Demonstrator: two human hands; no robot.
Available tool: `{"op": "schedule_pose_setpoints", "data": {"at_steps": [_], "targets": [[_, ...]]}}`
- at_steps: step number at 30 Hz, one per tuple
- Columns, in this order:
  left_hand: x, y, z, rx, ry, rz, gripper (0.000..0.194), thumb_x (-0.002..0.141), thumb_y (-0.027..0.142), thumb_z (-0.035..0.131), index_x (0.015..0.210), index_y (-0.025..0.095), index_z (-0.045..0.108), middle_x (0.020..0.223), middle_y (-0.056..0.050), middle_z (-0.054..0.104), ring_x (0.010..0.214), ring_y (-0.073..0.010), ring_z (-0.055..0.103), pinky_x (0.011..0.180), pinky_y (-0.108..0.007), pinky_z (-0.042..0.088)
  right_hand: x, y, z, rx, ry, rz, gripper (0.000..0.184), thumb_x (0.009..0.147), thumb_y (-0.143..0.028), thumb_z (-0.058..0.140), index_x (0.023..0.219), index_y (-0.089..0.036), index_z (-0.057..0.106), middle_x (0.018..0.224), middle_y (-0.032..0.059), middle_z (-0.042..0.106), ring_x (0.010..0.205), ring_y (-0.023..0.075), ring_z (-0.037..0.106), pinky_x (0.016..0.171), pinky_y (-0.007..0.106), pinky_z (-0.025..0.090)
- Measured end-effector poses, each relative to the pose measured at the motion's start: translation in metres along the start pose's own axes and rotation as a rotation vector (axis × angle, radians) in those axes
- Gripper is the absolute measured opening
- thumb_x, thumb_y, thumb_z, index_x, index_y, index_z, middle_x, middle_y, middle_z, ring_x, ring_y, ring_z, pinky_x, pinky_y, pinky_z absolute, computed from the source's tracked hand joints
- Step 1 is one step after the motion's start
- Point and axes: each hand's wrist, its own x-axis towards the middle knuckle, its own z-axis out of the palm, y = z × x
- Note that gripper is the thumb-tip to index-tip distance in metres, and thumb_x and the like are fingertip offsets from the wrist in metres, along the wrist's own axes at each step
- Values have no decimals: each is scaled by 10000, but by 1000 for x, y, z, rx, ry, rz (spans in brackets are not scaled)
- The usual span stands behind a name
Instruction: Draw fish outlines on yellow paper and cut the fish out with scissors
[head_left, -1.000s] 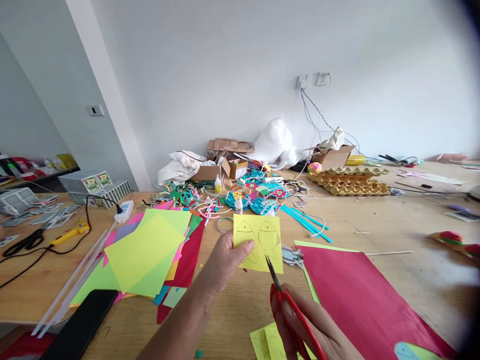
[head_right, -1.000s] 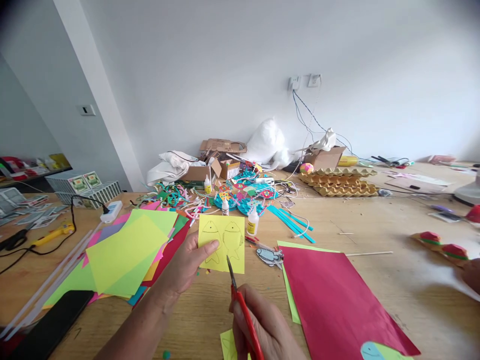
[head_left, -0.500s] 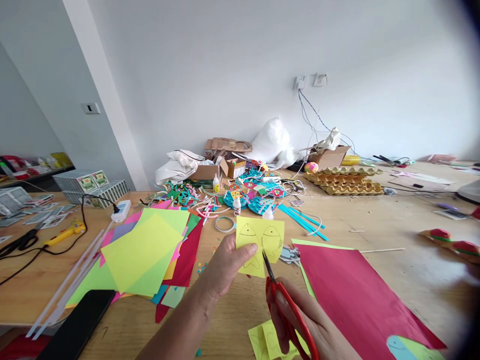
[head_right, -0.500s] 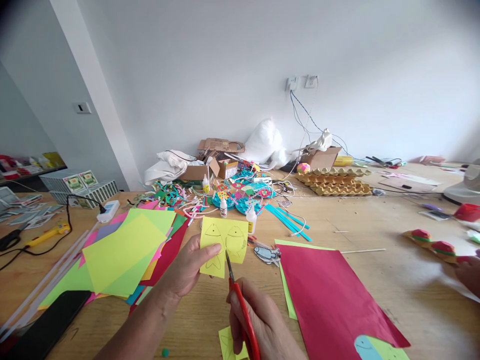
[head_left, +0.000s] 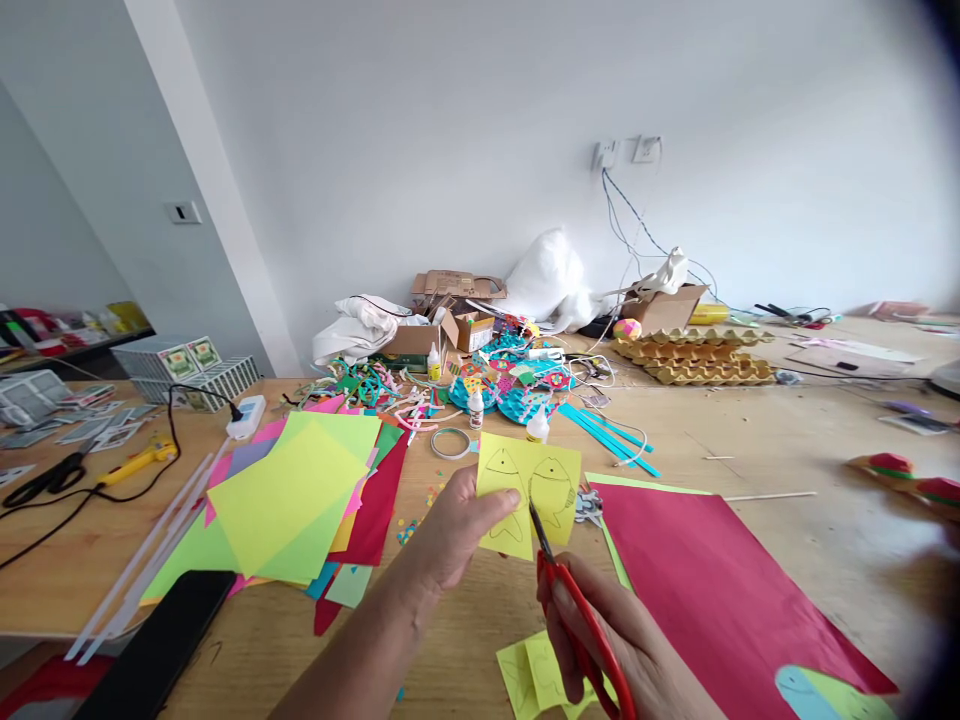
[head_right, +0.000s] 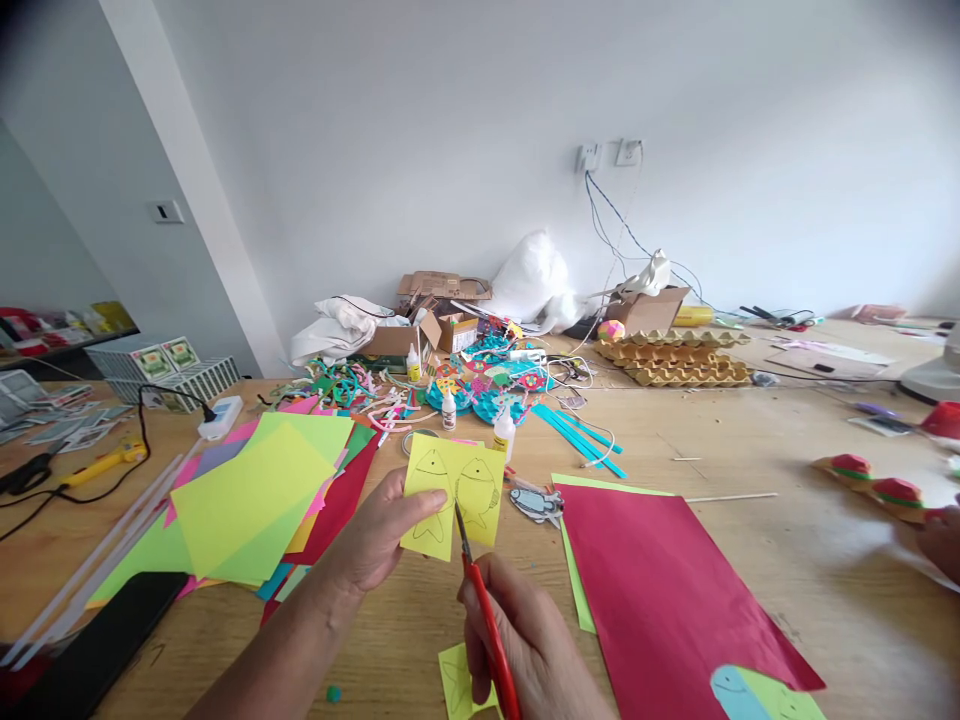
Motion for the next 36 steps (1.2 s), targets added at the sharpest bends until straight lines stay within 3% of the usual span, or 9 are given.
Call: {"op": "schedule_pose_setpoints", "data": {"at_steps": [4, 17, 29, 36], "targets": [[0, -2, 0, 12, 23, -23, 306, 736, 261, 631, 1018, 158, 686, 890, -72, 722, 771, -207, 666, 650, -252, 470, -4, -6, 3, 20, 101, -24, 613, 595, -836, 463, 627, -225, 491, 503, -41, 466, 499, 147, 452, 505, 256, 395], [2, -3, 2, -25, -4, -59, 375, 695, 301, 662, 1017, 109, 670, 925, -114, 707, 833, -259, 657, 682, -298, 474, -2, -1, 7, 111, 150, -15, 605, 587, -814, 516, 655, -212, 528, 465, -58, 443, 443, 117, 419, 451, 236, 351], [2, -5, 2, -29, -10, -65, 366, 700, 299, 662, 1016, 114, 672, 943, -112, 705, 860, -266, 654, 718, -312, 476, 5, 13, 9, 28, 157, -19, 480, 791, -665, 454, 677, -200, 482, 461, -63, 435, 430, 97, 416, 426, 208, 307], [1, -7, 4, -21, -14, -73, 389, 685, 301, 670, 1024, 109, 670, 913, -114, 705, 830, -266, 654, 714, -319, 468, 3, 12, 10, 61, 172, -39, 456, 786, -649, 476, 667, -208, 478, 499, -60, 433, 444, 107, 436, 440, 219, 353]]}}
